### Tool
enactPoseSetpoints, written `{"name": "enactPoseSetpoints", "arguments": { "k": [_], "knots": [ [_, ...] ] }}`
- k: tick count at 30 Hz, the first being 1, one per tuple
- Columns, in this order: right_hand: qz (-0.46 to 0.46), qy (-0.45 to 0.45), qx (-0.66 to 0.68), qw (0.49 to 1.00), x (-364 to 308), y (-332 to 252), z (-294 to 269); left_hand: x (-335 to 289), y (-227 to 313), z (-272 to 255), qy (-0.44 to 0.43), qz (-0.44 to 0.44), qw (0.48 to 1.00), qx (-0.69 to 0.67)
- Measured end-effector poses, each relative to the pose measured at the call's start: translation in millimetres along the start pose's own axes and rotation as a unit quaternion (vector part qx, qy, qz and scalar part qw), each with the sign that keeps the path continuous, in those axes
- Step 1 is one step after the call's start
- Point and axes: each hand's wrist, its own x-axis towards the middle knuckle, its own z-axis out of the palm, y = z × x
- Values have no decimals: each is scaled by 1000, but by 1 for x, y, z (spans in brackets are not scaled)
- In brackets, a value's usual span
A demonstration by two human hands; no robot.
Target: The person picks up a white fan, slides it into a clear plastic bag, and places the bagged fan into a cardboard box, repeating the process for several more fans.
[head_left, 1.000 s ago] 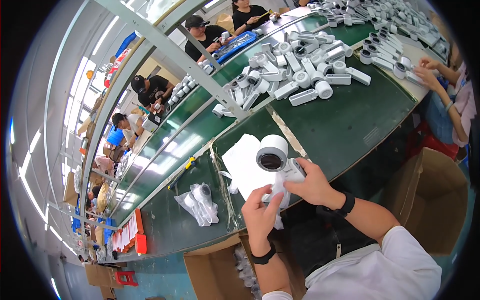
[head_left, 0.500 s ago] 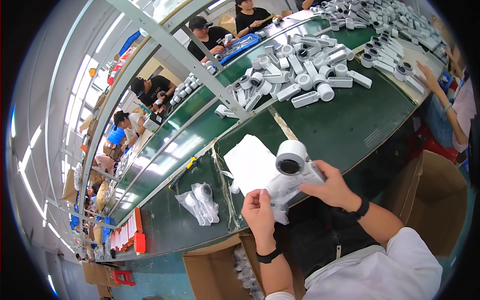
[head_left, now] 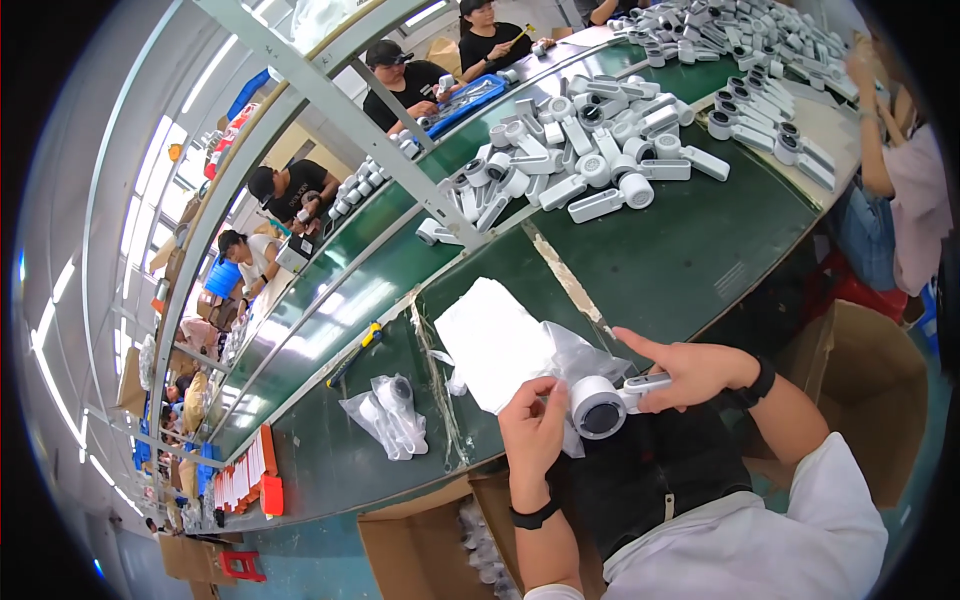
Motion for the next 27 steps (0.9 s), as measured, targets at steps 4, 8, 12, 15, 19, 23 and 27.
{"name": "enactPoseSetpoints", "arguments": {
  "k": [4, 8, 12, 15, 19, 23, 27],
  "knots": [
    [13, -70, -5, 997, 21, 9, -1, -1, 1, -10, -62, 55, 996, 29],
    [15, -61, 69, 996, 24, 10, 5, -1, -7, -17, -36, 50, 998, 25],
    [7, -58, 81, 995, 27, 12, 6, 2, -7, -21, -10, 42, 999, 27],
    [2, -16, 128, 992, 26, 12, 11, 2, -7, -21, -13, 59, 997, 47],
    [-36, 112, 58, 991, 28, 19, 27, -1, -10, -16, -11, 69, 996, 59],
    [-78, 221, -65, 970, 33, 22, 41, -4, -1, -2, -17, 121, 989, 82],
    [-3, 153, 191, 970, 39, 12, 45, -8, 1, 2, -72, 202, 972, 99]
  ]
}}
